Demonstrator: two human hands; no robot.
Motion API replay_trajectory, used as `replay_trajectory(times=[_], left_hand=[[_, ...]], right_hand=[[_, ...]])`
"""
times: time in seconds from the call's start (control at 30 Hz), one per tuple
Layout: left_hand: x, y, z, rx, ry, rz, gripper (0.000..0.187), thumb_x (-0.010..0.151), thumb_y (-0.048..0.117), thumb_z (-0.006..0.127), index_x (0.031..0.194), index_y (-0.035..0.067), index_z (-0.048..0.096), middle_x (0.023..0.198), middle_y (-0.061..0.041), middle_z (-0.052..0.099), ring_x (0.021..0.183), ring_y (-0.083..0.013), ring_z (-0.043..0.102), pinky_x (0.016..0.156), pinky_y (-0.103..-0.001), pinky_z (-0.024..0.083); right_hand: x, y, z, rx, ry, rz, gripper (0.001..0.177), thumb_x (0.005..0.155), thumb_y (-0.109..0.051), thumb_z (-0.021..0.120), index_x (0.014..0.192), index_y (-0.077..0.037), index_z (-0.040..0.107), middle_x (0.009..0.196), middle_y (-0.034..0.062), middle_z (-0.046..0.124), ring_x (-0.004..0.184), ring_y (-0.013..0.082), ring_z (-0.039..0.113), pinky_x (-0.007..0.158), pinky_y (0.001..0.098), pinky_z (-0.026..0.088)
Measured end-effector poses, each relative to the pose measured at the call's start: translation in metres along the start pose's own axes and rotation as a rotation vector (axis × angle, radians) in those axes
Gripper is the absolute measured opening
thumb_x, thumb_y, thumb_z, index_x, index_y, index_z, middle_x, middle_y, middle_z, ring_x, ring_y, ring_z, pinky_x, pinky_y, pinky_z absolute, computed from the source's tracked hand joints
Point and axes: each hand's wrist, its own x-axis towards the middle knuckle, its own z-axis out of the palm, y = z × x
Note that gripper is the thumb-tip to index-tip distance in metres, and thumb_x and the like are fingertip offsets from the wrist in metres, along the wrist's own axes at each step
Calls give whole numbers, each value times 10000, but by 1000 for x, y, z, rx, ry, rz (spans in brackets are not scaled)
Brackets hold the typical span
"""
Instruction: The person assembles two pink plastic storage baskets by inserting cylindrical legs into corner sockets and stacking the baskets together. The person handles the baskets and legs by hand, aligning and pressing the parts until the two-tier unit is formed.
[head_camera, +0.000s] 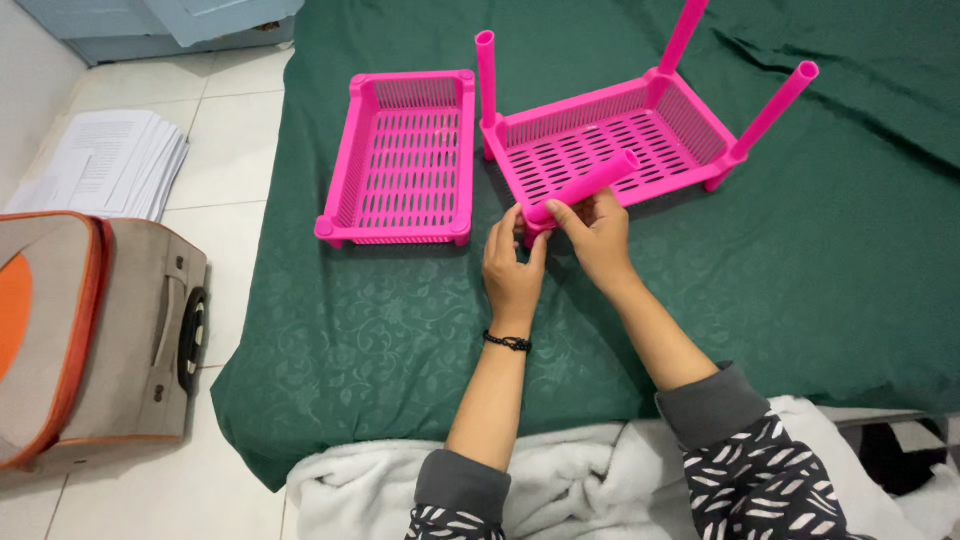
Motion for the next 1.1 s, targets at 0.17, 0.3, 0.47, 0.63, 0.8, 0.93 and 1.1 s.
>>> replay_trajectory(times=[0.17,0.3,0.47,0.63,0.8,0.93,1.1], left_hand=[[-1,-1,1,-5,6,-4,476,885,105,789,1323,65,607,1062,-80,684,934,-230,699,822,-358,565],[-1,-2,1,12,-3,-11,475,873,115,792,1311,66,614,1048,-84,688,923,-240,694,776,-367,541],[-3,-5,3,39,9,25,474,882,132,800,1312,67,612,1034,-92,672,916,-251,680,815,-380,552],[-5,-8,5,41,21,46,472,884,127,790,1312,57,602,1038,-100,672,916,-260,684,816,-386,560],[-8,-13,6,60,11,43,474,881,118,790,1309,47,599,1028,-115,665,914,-276,678,809,-396,557],[-7,-15,8,60,18,64,478,874,123,793,1306,48,602,1025,-113,669,910,-275,680,815,-395,558],[-8,-15,7,82,16,114,486,873,125,806,1305,45,598,1034,-121,667,937,-294,668,823,-404,554]], right_hand=[[-2,2,-1,-148,12,-54,269,1022,-114,688,1227,12,569,1068,70,726,962,122,719,845,283,594],[0,2,-2,-282,-34,-68,279,1011,-144,703,1210,1,574,997,82,734,896,138,713,780,300,576],[11,-8,-2,-469,-115,-124,336,983,-213,710,1204,-11,559,952,124,738,863,216,761,736,353,593],[17,-16,2,-668,-127,-154,381,951,-265,736,1159,6,569,899,173,721,809,346,730,707,436,564],[16,-17,5,-709,-118,-177,361,946,-272,752,1110,2,582,913,184,722,832,381,723,725,461,560],[14,-22,6,-640,-115,-159,379,935,-274,732,1128,6,566,912,180,713,825,376,719,715,454,561],[7,-28,14,-762,-113,-210,338,938,-252,735,1089,0,568,897,215,665,833,431,667,706,500,518]])
